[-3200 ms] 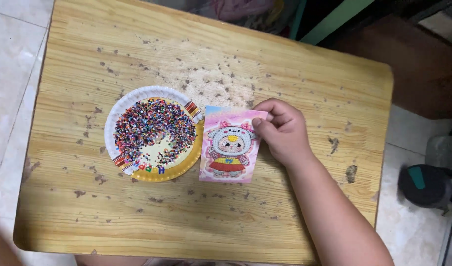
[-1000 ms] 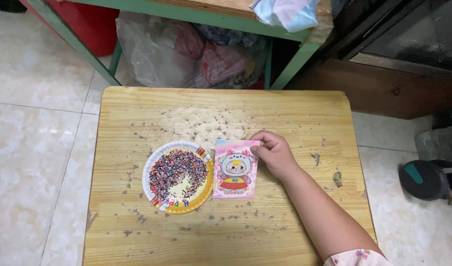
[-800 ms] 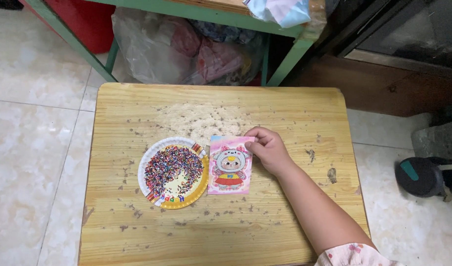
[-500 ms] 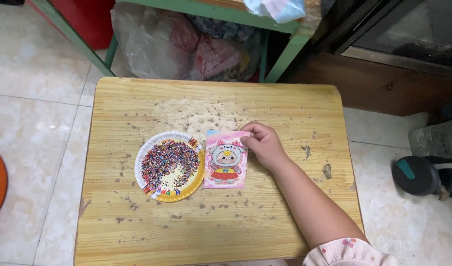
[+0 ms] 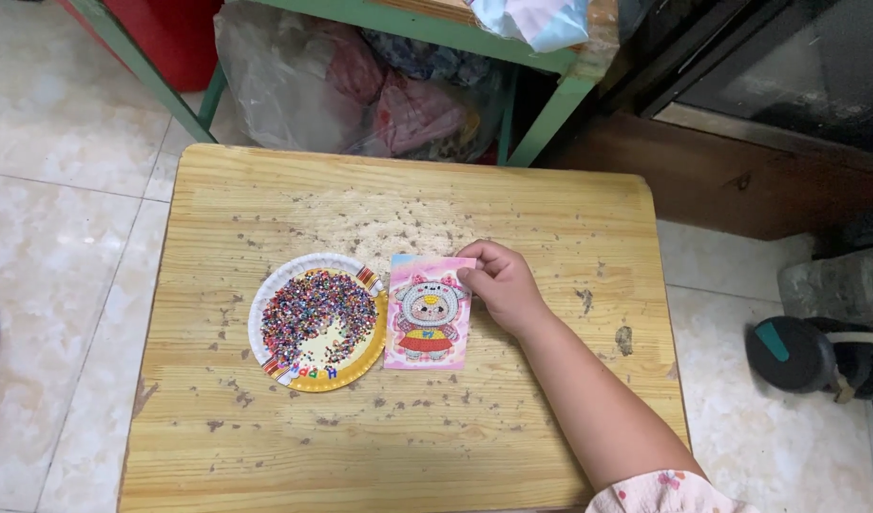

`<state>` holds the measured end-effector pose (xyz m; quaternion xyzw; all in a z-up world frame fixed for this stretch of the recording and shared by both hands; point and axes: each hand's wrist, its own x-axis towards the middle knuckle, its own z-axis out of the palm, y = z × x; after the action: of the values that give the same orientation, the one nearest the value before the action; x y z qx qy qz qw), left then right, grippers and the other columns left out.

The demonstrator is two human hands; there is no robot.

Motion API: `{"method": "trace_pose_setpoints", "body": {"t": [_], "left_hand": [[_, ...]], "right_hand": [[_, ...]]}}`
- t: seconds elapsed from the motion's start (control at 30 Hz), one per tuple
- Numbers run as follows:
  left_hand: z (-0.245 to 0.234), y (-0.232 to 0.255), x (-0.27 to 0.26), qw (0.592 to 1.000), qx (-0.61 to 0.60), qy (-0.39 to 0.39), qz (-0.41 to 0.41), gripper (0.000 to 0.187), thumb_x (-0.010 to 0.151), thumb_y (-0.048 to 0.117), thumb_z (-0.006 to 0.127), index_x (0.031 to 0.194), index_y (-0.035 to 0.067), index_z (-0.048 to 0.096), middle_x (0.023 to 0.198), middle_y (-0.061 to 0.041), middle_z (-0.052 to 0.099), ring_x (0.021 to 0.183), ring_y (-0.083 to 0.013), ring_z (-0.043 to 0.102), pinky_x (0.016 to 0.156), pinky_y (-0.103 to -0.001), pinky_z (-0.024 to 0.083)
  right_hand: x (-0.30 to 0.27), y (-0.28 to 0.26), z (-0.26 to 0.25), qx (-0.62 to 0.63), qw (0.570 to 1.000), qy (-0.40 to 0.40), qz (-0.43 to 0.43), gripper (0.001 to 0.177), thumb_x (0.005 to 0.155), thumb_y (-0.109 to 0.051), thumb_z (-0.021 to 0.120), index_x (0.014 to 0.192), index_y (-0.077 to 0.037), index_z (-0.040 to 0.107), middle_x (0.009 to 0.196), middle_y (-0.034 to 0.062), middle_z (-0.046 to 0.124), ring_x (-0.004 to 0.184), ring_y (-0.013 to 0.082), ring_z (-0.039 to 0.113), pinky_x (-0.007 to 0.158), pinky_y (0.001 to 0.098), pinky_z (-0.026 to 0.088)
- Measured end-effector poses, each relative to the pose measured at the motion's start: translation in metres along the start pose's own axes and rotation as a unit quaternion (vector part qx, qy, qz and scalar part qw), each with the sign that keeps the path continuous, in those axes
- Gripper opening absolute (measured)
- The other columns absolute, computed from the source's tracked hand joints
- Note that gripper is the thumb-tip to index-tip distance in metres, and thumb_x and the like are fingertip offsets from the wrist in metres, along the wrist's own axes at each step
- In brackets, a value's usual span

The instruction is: A person is meticulously placing small colorful beads onto a sticky canvas using a diamond painting pen to complete a character design.

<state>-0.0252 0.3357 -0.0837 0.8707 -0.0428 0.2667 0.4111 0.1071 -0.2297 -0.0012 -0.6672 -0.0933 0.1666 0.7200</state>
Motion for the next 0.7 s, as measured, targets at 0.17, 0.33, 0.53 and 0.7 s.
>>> {"method": "trace_pose_setpoints", "body": {"t": [0.17, 0.33, 0.53, 0.7], "left_hand": [[0.014, 0.0, -0.002, 1.0, -0.008, 0.007, 0.0, 0.042, 0.119, 0.024, 0.022, 0.116, -0.009, 0.049, 0.117, -0.021, 0.051, 0.098, -0.027, 0.052, 0.089, -0.033, 0.042], [0.025, 0.001, 0.003, 1.0, -0.016, 0.008, 0.003, 0.044, 0.119, 0.026, 0.022, 0.116, -0.009, 0.048, 0.117, -0.022, 0.05, 0.098, -0.0272, 0.052, 0.09, -0.033, 0.043], [0.041, 0.005, -0.006, 1.0, -0.029, 0.006, -0.006, 0.045, 0.119, 0.028, 0.022, 0.116, -0.009, 0.048, 0.117, -0.022, 0.05, 0.099, -0.0275, 0.052, 0.09, -0.034, 0.043], [0.057, 0.011, -0.005, 0.999, -0.04, 0.007, -0.006, 0.047, 0.12, 0.03, 0.021, 0.116, -0.009, 0.047, 0.118, -0.022, 0.049, 0.099, -0.0277, 0.052, 0.091, -0.034, 0.044]], "right_hand": [[0.001, -0.004, 0.001, -0.007, 1.0, -0.003, 0.0, 0.016, 0.079, 0.003, 0.06, 0.093, -0.001, 0.065, 0.059, 0.0004, 0.057, 0.055, 0.0036, 0.049, 0.052, 0.0166, 0.041], [-0.002, -0.01, 0.006, -0.014, 1.0, 0.01, 0.0, 0.016, 0.078, 0.004, 0.059, 0.092, -0.001, 0.066, 0.058, -0.0009, 0.055, 0.056, 0.0036, 0.047, 0.053, 0.0168, 0.04], [-0.004, -0.013, 0.009, -0.018, 1.0, 0.019, 0.002, 0.016, 0.079, 0.004, 0.057, 0.091, -0.001, 0.066, 0.056, -0.0002, 0.053, 0.055, 0.0041, 0.047, 0.052, 0.0166, 0.04], [-0.002, -0.016, 0.011, -0.023, 1.0, 0.014, -0.002, 0.015, 0.078, 0.002, 0.057, 0.091, -0.002, 0.065, 0.056, -0.0024, 0.05, 0.054, 0.0028, 0.046, 0.052, 0.0163, 0.039]]}}
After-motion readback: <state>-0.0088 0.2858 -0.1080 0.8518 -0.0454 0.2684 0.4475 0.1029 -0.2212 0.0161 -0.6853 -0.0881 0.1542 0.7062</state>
